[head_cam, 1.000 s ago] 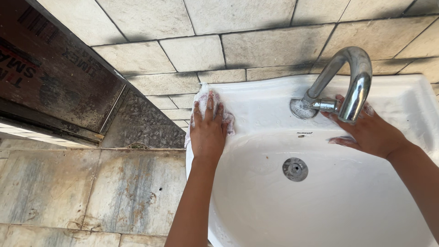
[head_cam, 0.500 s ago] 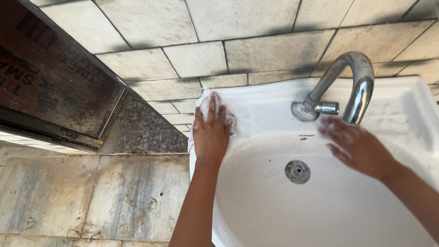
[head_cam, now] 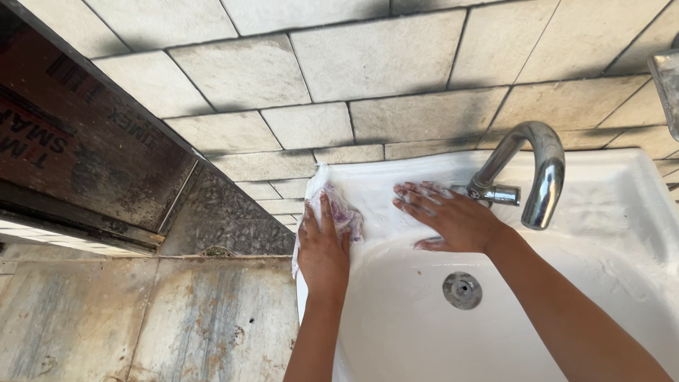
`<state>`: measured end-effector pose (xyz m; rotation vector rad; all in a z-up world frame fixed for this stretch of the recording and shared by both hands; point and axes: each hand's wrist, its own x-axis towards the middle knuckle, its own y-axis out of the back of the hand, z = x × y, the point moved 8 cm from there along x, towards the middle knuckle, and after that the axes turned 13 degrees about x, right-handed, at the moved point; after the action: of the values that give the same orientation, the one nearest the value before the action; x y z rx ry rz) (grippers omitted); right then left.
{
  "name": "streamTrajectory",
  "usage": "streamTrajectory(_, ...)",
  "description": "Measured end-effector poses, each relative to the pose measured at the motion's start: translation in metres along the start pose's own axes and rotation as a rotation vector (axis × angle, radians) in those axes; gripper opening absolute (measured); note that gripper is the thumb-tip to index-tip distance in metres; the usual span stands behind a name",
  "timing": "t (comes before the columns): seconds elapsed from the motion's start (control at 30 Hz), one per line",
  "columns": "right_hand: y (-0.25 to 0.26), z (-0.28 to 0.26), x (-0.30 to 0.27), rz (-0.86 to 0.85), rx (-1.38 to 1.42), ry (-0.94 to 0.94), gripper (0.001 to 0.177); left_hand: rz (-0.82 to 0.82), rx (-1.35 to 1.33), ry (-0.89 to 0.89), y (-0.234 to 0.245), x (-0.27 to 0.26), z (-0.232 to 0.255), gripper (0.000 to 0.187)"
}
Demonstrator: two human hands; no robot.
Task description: The person scrubs a white bathroom sink with a soapy cloth, working on the basin, rim, and faucet area. The person repeatedly wipes and scrubs the sink surfaces, rinses the cloth under the running tap, and continues cleaning until the sink appears clean.
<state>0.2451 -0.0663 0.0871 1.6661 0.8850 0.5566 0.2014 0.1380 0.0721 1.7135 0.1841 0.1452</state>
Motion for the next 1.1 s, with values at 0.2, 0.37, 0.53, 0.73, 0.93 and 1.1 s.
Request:
streamTrajectory(0.2, -0.009, 0.005, 0.001, -0.019, -0.008, -0.046, 0.101, -0.103, -0.045, 0.109, -0.005, 0.05, 0.015, 0.086)
streamTrajectory(0.37, -0.009, 0.009, 0.002, -0.04, -0.014, -0.082, 0.101, 0.155, 0.139, -0.115, 0.004, -0.01, 0.0, 0.081)
streamTrajectory(0.53, -0.004, 0.003, -0.001, 0.088, 0.001, 0.016, 0.102, -0.007, -0.013, -0.083, 0.009, -0.014, 0.0, 0.082)
streamTrajectory(0.73, -0.012, 0.011, -0.001, 0.066, -0.037, -0.028, 0.101, -0.047, -0.008, 0.129, 0.014, 0.04, 0.011, 0.067)
streamTrajectory(0.93, -0.01, 0.009, -0.001, 0.107, -0.022, -0.003, 0.101, 0.109, 0.136, 0.066, 0.006, -0.012, 0.003, 0.082)
streamTrajectory(1.1, -0.014, 0.014, -0.001, 0.081, -0.037, -0.046, 0.1, 0.048, 0.042, 0.102, -0.01, 0.009, 0.0, 0.081)
